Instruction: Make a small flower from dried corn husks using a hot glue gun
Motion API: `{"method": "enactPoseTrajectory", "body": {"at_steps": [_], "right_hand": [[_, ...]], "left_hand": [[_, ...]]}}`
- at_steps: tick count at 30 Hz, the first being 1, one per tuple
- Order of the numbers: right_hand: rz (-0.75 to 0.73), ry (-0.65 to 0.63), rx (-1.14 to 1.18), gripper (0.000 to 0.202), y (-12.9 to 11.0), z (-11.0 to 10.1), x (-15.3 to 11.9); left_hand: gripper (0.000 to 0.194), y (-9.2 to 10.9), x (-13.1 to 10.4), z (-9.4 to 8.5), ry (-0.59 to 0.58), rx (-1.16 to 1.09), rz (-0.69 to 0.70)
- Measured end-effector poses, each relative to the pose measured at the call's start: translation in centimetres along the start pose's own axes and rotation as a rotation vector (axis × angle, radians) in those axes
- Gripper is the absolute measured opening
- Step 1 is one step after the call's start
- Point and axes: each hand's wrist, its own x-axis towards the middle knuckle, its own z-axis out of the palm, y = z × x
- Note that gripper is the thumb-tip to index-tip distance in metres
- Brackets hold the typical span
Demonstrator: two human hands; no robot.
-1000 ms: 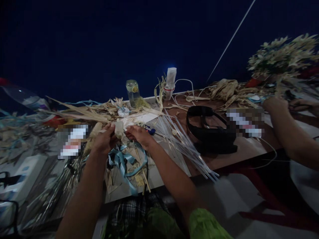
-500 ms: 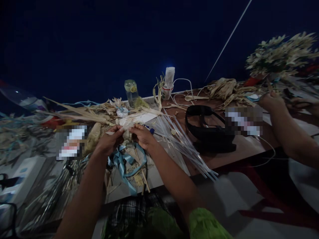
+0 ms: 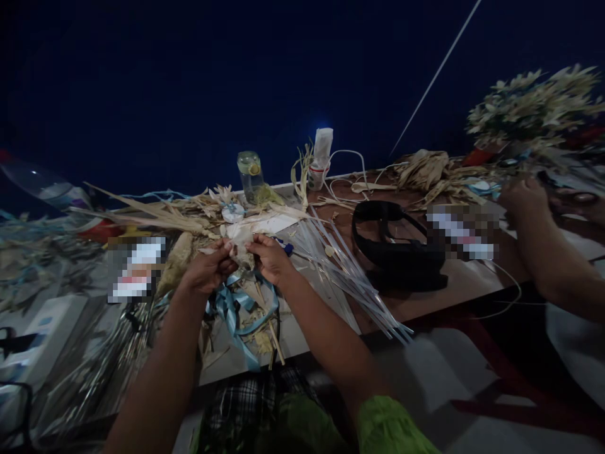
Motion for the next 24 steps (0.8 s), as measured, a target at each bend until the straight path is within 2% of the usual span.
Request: {"method": "enactPoseTrajectory", "body": {"at_steps": [4, 8, 13, 15, 17, 20, 22, 24], "right_hand": [[-0.030, 0.024, 0.046, 0.024, -0.4, -0.4, 0.2], [-0.049, 0.031, 0.019, 0.020, -1.0, -0.8, 0.3], [-0.082, 0.046, -0.081, 0.020, -1.7, -1.2, 0.0], [-0.094, -0.007, -0.292, 0.019, -1.6, -1.3, -0.2], [-0.155, -0.095, -0.629, 0.021, -1.3, -1.2, -0.5], [-0.380, -0.123, -1.079, 0.025, -0.7, -0.8, -0.8], [-0.486, -0.112, -1.227, 0.024, -0.5, -0.7, -1.0], [-0.470, -0.173, -1.277, 0.024, -0.6, -0.5, -1.1]], "left_hand": [[0.025, 0.9, -0.5, -0.1, -0.024, -0.061, 0.004], [0.022, 1.5, -0.6, -1.1, -0.026, -0.205, 0.083], [0.019, 2.1, -0.3, -2.0, 0.037, -0.322, 0.185], [0.020, 2.2, -0.3, -2.0, 0.057, -0.291, 0.207], [0.022, 2.0, -0.2, -1.8, 0.088, -0.227, 0.207], [0.026, 1.4, 0.0, -1.4, 0.157, -0.111, 0.171], [0.027, 0.9, 0.2, -1.2, 0.160, -0.048, 0.140], [0.026, 0.6, 0.4, -1.1, 0.125, -0.007, 0.119]]}}
